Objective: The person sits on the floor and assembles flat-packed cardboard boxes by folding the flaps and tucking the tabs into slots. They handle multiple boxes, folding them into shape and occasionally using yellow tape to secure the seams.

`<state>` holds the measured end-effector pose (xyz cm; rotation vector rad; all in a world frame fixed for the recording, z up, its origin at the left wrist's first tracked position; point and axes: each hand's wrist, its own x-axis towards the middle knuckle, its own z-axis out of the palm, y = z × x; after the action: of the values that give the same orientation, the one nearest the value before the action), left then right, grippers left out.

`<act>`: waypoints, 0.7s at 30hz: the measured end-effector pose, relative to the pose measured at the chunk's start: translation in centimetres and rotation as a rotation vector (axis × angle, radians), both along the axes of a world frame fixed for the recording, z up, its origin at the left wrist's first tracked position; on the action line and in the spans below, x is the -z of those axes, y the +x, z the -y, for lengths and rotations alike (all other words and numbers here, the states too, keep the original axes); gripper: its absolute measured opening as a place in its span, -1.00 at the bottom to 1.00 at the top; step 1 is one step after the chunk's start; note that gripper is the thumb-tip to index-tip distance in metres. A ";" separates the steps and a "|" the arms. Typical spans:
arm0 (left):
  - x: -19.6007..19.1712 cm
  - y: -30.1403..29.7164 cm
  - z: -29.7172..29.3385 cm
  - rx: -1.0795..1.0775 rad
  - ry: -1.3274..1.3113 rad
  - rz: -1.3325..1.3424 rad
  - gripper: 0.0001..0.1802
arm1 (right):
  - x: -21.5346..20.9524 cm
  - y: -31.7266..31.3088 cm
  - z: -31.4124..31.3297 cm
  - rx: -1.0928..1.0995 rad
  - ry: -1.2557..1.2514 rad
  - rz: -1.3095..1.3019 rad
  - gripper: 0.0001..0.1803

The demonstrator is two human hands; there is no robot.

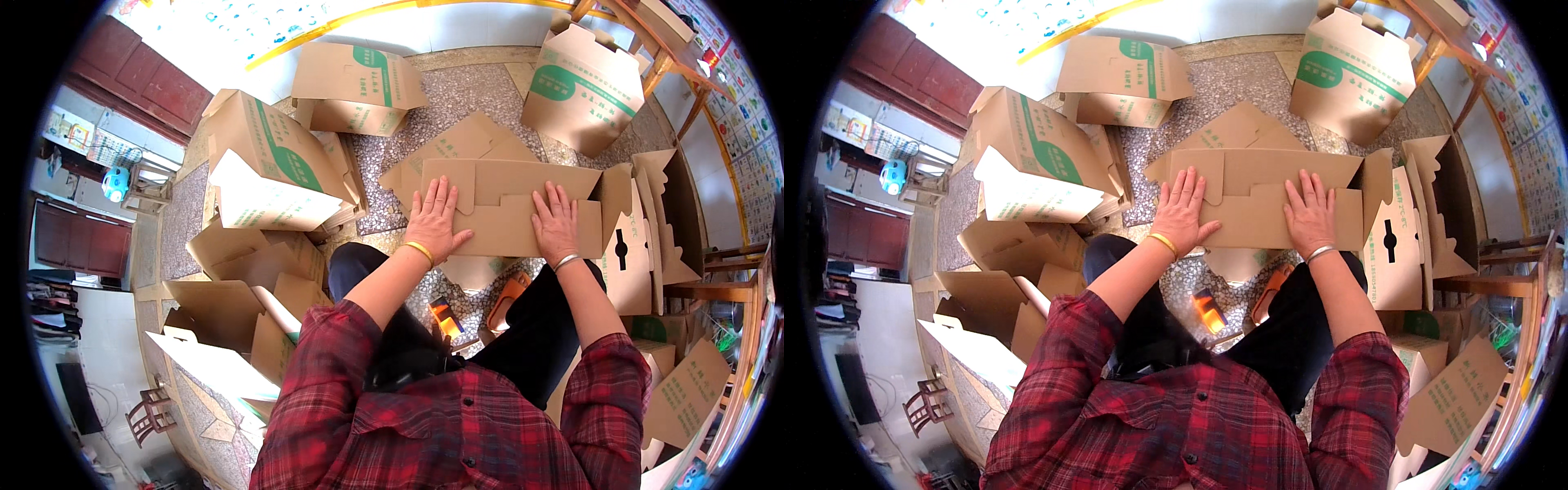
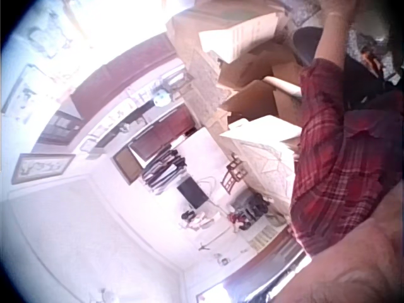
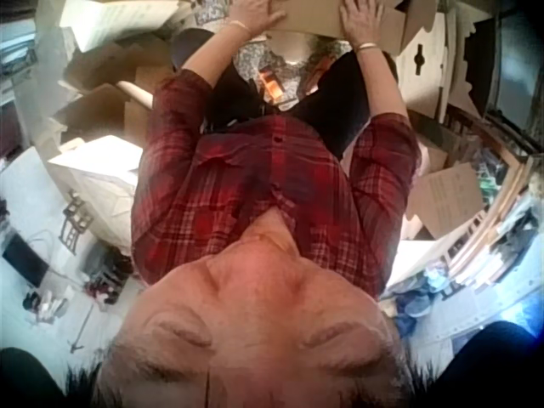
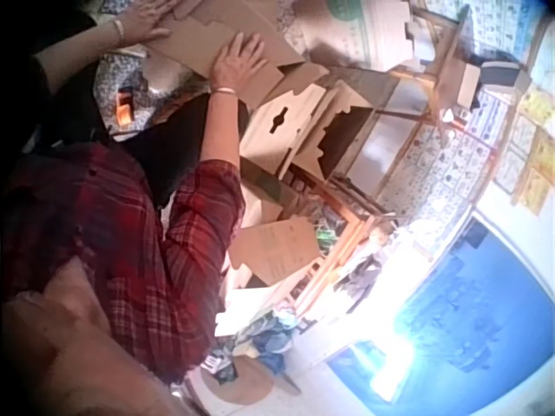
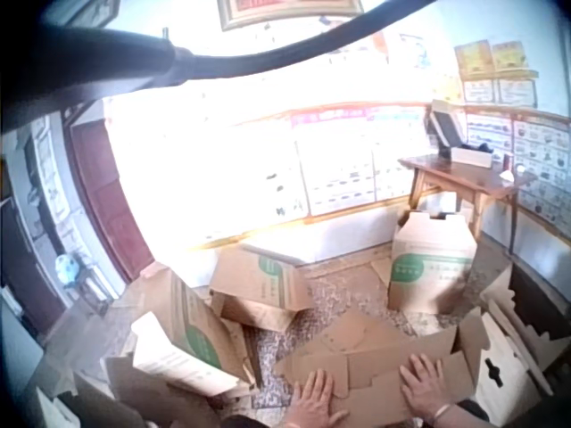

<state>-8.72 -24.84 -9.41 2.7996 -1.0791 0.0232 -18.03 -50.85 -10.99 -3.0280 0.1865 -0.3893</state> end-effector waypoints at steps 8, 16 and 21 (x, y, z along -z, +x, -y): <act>0.1 -0.7 0.3 0.034 -0.087 0.010 0.13 | 0.1 -0.1 -0.2 0.010 0.023 -0.006 -0.47; -1.1 -1.4 2.0 0.038 0.038 -0.002 0.16 | -0.2 -0.8 0.8 -0.091 0.121 0.127 -0.46; -1.7 -0.4 2.4 0.001 0.075 -0.039 0.15 | -5.3 -3.8 3.5 -0.272 0.369 0.294 -0.43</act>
<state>-9.08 -27.20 -7.67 2.8525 -1.0947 -0.0735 -21.86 -54.37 -5.71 -2.5506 -0.1557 -0.6799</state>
